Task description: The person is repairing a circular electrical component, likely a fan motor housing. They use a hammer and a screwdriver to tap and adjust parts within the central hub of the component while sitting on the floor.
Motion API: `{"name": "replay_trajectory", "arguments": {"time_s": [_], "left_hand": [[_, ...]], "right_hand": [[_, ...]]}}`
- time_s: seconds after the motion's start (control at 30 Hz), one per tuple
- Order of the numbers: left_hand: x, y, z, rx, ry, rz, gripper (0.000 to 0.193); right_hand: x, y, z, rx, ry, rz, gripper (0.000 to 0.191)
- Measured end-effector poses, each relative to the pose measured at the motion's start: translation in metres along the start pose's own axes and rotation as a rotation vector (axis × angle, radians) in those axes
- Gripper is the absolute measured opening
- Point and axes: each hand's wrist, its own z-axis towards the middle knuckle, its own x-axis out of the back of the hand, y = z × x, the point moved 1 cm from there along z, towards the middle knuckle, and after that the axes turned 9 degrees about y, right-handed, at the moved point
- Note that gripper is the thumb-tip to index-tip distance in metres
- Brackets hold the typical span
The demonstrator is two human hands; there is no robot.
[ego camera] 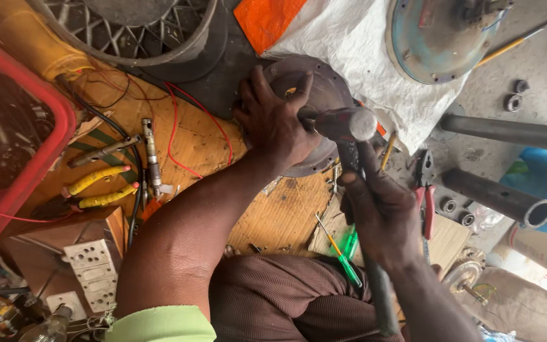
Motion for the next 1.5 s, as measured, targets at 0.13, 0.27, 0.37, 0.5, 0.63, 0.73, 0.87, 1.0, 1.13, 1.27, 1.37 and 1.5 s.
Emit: {"name": "replay_trajectory", "arguments": {"time_s": [0.13,0.27,0.37,0.5,0.63,0.73,0.87,1.0,1.13,1.27,1.37,1.5], "left_hand": [[-0.003,-0.003,-0.001,-0.040,0.118,-0.034,0.080],[-0.002,-0.005,-0.004,-0.056,0.093,-0.009,0.085],[0.000,-0.002,-0.008,-0.028,0.023,-0.001,0.092],[0.001,-0.005,-0.017,-0.064,0.156,-0.054,0.081],[0.008,-0.006,-0.022,-0.072,0.140,-0.045,0.072],[0.020,0.000,-0.040,0.001,0.164,-0.078,0.072],[0.022,0.002,-0.082,0.142,0.142,-0.112,0.066],[-0.014,-0.012,-0.134,0.014,0.294,-0.097,0.061],[-0.040,-0.039,-0.163,-0.298,0.556,-0.304,0.049],[-0.044,-0.059,-0.171,-0.562,0.420,-0.639,0.029],[-0.046,-0.060,-0.169,-0.571,0.418,-0.769,0.029],[-0.048,-0.058,-0.158,-0.550,0.487,-0.726,0.027]], "right_hand": [[0.011,-0.028,-0.010,0.216,0.125,0.468,0.044],[-0.006,-0.014,-0.006,0.322,0.082,-0.116,0.038],[-0.007,0.022,-0.009,-0.097,-0.100,0.128,0.050],[0.028,0.079,-0.042,-0.195,0.058,0.117,0.031],[0.063,0.139,-0.073,-0.353,0.151,0.081,0.052],[0.085,0.186,-0.083,-0.396,0.116,-0.593,0.050],[0.102,0.251,-0.090,-0.291,0.106,-0.712,0.050],[0.095,0.295,-0.111,-0.247,0.209,-0.732,0.044],[0.051,0.299,-0.128,0.077,0.310,-0.496,0.032],[0.013,0.289,-0.136,0.028,0.148,-0.385,0.039],[0.005,0.281,-0.142,0.168,0.182,-0.450,0.031],[0.002,0.277,-0.149,0.174,0.163,-0.470,0.030]]}}
